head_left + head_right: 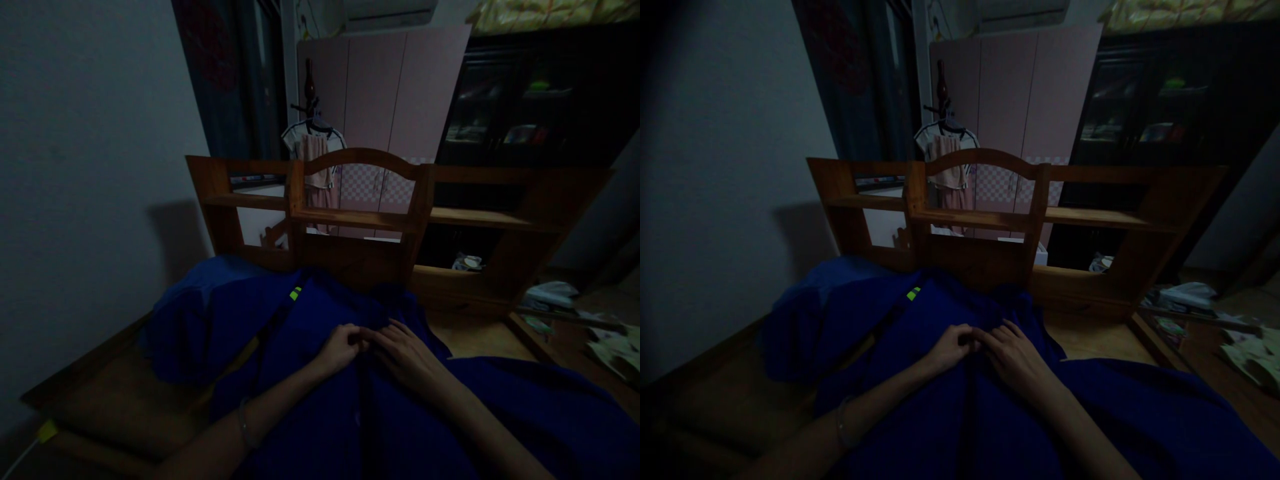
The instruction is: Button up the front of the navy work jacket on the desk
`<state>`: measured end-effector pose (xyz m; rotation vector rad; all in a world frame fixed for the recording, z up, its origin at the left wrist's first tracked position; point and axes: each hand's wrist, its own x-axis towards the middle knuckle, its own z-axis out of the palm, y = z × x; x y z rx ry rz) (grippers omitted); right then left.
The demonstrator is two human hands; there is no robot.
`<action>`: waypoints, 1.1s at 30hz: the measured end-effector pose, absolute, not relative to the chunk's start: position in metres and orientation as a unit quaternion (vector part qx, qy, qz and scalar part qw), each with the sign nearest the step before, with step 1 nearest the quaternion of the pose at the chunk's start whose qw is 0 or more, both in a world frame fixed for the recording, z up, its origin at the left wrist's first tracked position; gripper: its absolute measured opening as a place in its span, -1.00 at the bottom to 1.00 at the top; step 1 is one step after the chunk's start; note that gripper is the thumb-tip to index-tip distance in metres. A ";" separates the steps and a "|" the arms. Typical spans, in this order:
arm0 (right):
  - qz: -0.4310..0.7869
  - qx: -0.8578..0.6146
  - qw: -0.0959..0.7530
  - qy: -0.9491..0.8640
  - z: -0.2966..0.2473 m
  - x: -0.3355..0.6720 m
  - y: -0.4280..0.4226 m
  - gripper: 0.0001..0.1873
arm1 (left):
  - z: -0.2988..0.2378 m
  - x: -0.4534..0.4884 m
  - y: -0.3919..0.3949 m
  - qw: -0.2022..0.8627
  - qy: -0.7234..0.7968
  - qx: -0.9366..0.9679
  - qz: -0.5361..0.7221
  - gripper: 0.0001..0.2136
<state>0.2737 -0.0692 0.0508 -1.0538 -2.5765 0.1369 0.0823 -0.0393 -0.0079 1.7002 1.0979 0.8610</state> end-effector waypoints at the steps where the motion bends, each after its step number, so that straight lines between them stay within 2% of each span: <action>1: 0.043 -0.394 0.168 -0.903 0.041 0.272 -0.066 -0.63 | -0.005 0.078 -0.036 0.409 0.462 0.704 0.352 -0.87; 4: 0.034 -0.443 0.183 -0.877 0.018 0.268 -0.056 -0.81 | 0.005 0.066 -0.031 0.304 0.477 0.744 0.356 -0.87; 7: 0.084 -0.459 0.247 -0.849 0.005 0.264 -0.053 -0.88 | 0.009 0.063 -0.036 0.286 0.464 0.762 0.351 -0.88; 12: 0.302 -0.477 0.316 -0.762 0.004 0.265 -0.061 -0.84 | 0.010 0.073 -0.047 0.351 0.457 0.733 0.362 -0.92; 15: 0.421 -0.503 0.325 -0.681 0.006 0.267 -0.064 -0.75 | 0.010 0.076 -0.049 0.400 0.458 0.704 0.367 -0.86; 19: 0.522 -0.518 0.326 -0.593 0.007 0.274 -0.062 -0.66 | 0.008 0.073 -0.046 0.492 0.423 0.683 0.335 -0.78; 22: 0.583 -0.481 0.293 -0.586 0.014 0.283 -0.058 -0.66 | 0.007 0.072 -0.047 0.499 0.408 0.690 0.329 -0.81; 26: 0.596 -0.434 0.270 -0.619 0.023 0.290 -0.057 -0.68 | 0.011 0.074 -0.054 0.448 0.410 0.709 0.358 -0.87; 33: 0.585 -0.460 0.283 -0.605 0.023 0.287 -0.059 -0.64 | 0.016 0.075 -0.057 0.410 0.401 0.726 0.380 -0.89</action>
